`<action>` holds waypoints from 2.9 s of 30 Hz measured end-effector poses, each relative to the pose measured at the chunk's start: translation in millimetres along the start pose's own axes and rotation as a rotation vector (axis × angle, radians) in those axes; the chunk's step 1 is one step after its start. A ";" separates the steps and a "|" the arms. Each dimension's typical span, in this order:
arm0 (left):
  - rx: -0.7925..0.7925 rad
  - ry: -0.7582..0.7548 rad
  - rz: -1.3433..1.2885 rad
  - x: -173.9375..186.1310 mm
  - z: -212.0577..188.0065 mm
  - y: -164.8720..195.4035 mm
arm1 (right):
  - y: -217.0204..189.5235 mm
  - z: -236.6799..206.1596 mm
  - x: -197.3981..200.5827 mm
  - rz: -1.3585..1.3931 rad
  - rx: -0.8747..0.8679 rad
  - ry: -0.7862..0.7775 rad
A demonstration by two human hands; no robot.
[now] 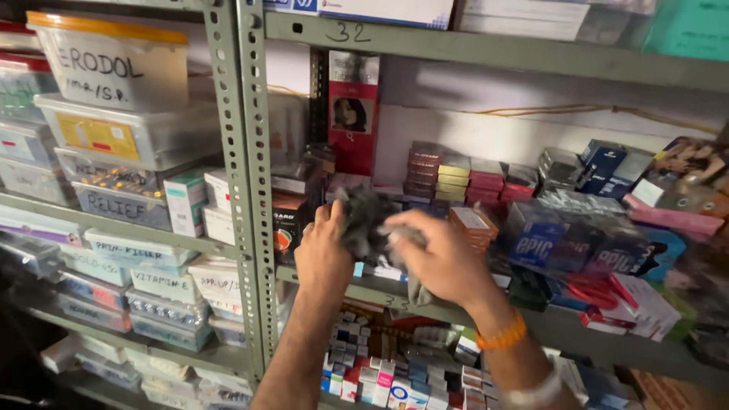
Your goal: The person wipes metal shelves in a pharmacy using a dark cloth. They clean multiple shelves, moving boxes and bottles aside to reach the surfaces, then return the items. The person also wipes the shelf edges and some product boxes.
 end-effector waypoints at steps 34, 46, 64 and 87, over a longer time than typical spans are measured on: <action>-0.125 0.097 -0.360 -28.7 -126.4 76.0 | 47.8 -233.3 122.4 -0.363 0.192 0.836; -0.313 -0.079 -0.378 -77.5 -162.4 89.9 | 65.0 -268.0 126.6 -0.078 -0.066 0.942; -0.295 -0.027 -0.289 -87.2 -192.6 109.5 | 167.9 -371.3 96.3 0.385 -0.775 0.534; 0.904 -0.756 -1.455 -255.6 -440.7 215.3 | 189.0 -454.1 134.0 -0.063 -0.602 0.233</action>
Point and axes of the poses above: each hand's wrist, its own z-axis towards the middle knuckle, its own x-axis out of the back of the hand, y = z × x, the point moved 9 cm from there along z, towards the middle knuckle, and after that the axes turned 1 degree about y, right-handed, at the moved point
